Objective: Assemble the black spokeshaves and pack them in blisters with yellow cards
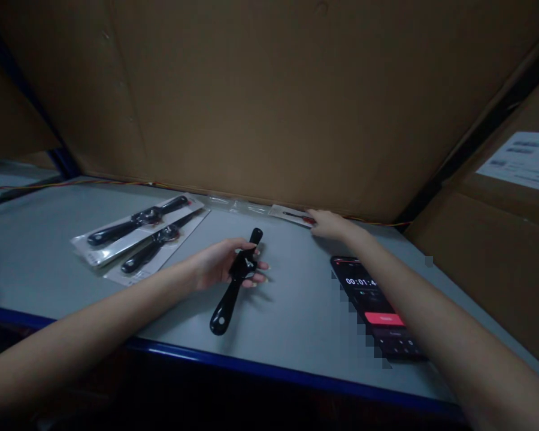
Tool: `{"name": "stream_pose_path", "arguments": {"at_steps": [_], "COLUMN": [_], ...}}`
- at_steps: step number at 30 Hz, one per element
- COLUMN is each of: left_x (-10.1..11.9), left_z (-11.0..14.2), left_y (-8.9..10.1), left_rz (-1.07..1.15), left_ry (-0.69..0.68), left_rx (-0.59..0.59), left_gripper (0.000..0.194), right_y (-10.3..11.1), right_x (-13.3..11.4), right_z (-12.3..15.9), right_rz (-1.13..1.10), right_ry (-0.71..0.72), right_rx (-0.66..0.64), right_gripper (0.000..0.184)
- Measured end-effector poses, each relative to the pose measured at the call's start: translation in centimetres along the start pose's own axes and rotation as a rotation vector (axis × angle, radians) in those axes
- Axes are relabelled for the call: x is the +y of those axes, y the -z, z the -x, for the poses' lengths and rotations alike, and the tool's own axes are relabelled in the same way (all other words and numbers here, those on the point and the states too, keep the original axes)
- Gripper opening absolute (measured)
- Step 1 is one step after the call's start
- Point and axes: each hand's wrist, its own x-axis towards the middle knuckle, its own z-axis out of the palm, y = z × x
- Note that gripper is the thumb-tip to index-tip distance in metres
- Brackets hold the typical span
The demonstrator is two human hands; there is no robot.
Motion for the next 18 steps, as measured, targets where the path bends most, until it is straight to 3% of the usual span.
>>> {"name": "stream_pose_path", "arguments": {"at_steps": [6,11,14,18], "left_x": [-0.2,-0.2,-0.1,-0.1], "left_z": [-0.1,-0.3,-0.4,-0.6], "left_y": [0.1,0.3,0.3,0.4], "left_rz": [-0.045,0.020,0.058,0.075], "left_ry": [-0.005,0.007,0.005,-0.016], "left_rx": [-0.022,-0.035,0.016,0.032], "left_gripper": [0.020,0.026,0.026,0.026], "right_y": [-1.7,-1.1,-0.2,0.4], "right_x": [0.3,0.2,-1.5,-5.7], "right_z": [-0.5,-0.8,-1.8,-3.9], "right_rz": [0.015,-0.065,-0.153,-0.281], "right_ry": [-0.010,-0.045,-0.022,0.042], "right_rx": [-0.038,0.004,0.070,0.152], "right_gripper": [0.054,0.044,0.032,0.033]}}
